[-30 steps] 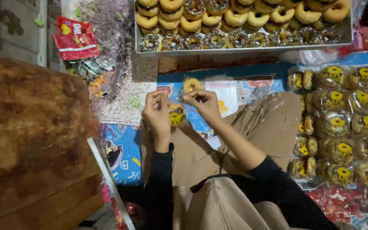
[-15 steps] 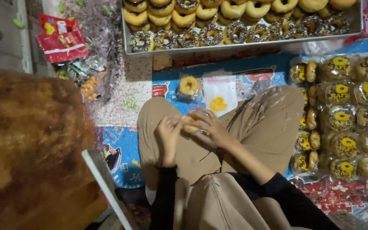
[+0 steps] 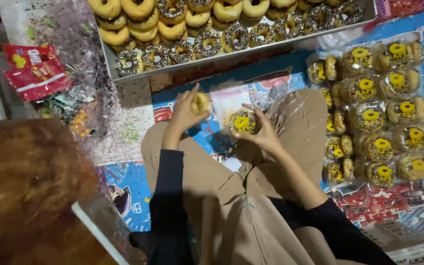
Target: The person sits on the floor and repeatedly picks up donuts from a metal tray, places them into clear plastic bags, and sets the filled bags aside. The person handles both plain and chocolate-sprinkled donuts throughout the clip.
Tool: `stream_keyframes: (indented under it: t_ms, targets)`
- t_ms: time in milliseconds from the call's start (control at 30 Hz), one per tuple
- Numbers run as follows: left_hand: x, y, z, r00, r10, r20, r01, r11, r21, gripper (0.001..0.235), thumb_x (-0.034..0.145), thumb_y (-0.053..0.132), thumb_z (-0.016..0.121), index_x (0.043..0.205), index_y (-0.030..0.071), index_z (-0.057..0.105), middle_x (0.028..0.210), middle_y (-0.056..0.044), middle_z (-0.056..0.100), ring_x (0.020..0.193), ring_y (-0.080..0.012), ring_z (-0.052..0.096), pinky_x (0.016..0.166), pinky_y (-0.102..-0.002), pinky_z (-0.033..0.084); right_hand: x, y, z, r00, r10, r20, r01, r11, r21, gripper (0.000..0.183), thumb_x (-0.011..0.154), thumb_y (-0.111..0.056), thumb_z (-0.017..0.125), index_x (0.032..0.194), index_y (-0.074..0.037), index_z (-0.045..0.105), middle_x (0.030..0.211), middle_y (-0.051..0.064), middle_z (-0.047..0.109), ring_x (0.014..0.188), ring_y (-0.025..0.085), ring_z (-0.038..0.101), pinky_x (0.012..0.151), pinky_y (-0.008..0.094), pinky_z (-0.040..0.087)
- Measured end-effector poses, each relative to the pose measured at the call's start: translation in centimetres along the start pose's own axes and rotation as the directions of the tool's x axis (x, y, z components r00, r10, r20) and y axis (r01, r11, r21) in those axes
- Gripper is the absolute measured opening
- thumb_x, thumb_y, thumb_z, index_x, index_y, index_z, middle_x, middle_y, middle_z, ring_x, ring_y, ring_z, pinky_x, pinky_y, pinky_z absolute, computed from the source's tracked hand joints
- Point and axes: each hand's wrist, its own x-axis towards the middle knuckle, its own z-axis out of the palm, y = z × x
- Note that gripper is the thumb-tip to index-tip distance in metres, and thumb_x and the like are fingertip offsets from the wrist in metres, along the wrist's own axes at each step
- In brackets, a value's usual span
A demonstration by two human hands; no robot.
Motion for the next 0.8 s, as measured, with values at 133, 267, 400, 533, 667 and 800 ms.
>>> stream_keyframes:
  t_ms: [133, 267, 400, 533, 667, 800]
  targets:
    - [-2.4, 2.0, 1.8, 0.947, -0.110, 0.301, 0.320, 0.261, -0.911, 0.062, 0.106, 0.047, 0.047, 0.151, 0.005, 0.053, 0.138, -0.016, 0.064, 0.121, -0.0313, 0.064, 0.107, -0.055, 0.048, -0.7, -1.8, -0.6, 0.954, -0.300, 0.009, 0.295, 0.930, -0.217, 0.117, 0.066, -0.020, 0.097, 0.163, -0.002, 0.033, 0.165, 0.019, 0.041, 0.148, 0.029, 0.044, 0.123, 0.043, 0.035]
    - [-4.2, 6.0, 6.1, 0.881, 0.039, 0.472, 0.471, -0.177, -0.864, 0.070, 0.102, 0.058, 0.041, 0.150, 0.007, 0.044, 0.143, -0.013, 0.059, 0.126, -0.0293, 0.063, 0.102, -0.051, 0.053, -1.3, -3.9, -0.5, 0.947, -0.321, 0.030, 0.297, 0.832, -0.469, 0.117, 0.064, -0.035, 0.094, 0.161, -0.004, 0.035, 0.152, 0.021, 0.048, 0.125, 0.028, 0.060, 0.111, 0.041, 0.047]
    - [-4.5, 8.6, 10.0, 0.814, 0.035, 0.579, 0.575, -0.179, -0.798, 0.076, 0.102, 0.062, 0.045, 0.154, 0.006, 0.042, 0.147, -0.013, 0.058, 0.131, -0.0290, 0.060, 0.108, -0.047, 0.052, -2.5, -5.7, -0.9, 0.886, -0.450, 0.115, 0.418, 0.667, -0.616, 0.110, 0.064, -0.041, 0.093, 0.155, -0.010, 0.039, 0.133, 0.022, 0.052, 0.123, 0.037, 0.055, 0.105, 0.044, 0.046]
    - [-4.3, 11.1, 12.8, 0.780, 0.150, 0.608, 0.626, -0.146, -0.766, 0.075, 0.099, 0.056, 0.055, 0.156, 0.010, 0.037, 0.148, -0.012, 0.054, 0.134, -0.0293, 0.057, 0.111, -0.049, 0.048, -5.1, -6.3, -3.4, 0.943, -0.305, 0.134, 0.311, 0.666, -0.678, 0.113, 0.064, -0.040, 0.093, 0.158, -0.009, 0.039, 0.133, 0.020, 0.056, 0.125, 0.042, 0.056, 0.109, 0.050, 0.044]
    - [-3.6, 16.6, 12.0, 0.792, 0.360, 0.493, 0.566, -0.131, -0.814, 0.095, 0.089, 0.064, 0.063, 0.161, 0.017, 0.023, 0.150, -0.013, 0.050, 0.133, -0.0328, 0.055, 0.113, -0.051, 0.045, -7.0, -6.6, -9.5, 0.934, -0.351, -0.062, 0.180, 0.615, -0.768, 0.110, 0.063, -0.042, 0.095, 0.154, -0.010, 0.042, 0.143, 0.025, 0.054, 0.134, 0.043, 0.052, 0.112, 0.050, 0.042]
    - [-3.9, 18.7, 7.2, 0.824, 0.268, 0.500, 0.505, 0.054, -0.862, 0.112, 0.081, 0.071, 0.066, 0.163, 0.019, 0.010, 0.148, -0.023, 0.050, 0.132, -0.0367, 0.054, 0.112, -0.048, 0.041, -5.6, -7.1, -25.7, 0.707, -0.294, -0.643, -0.381, 0.609, -0.696, 0.096, 0.065, -0.044, 0.093, 0.144, -0.005, 0.053, 0.126, 0.023, 0.065, 0.112, 0.035, 0.067, 0.093, 0.044, 0.054]
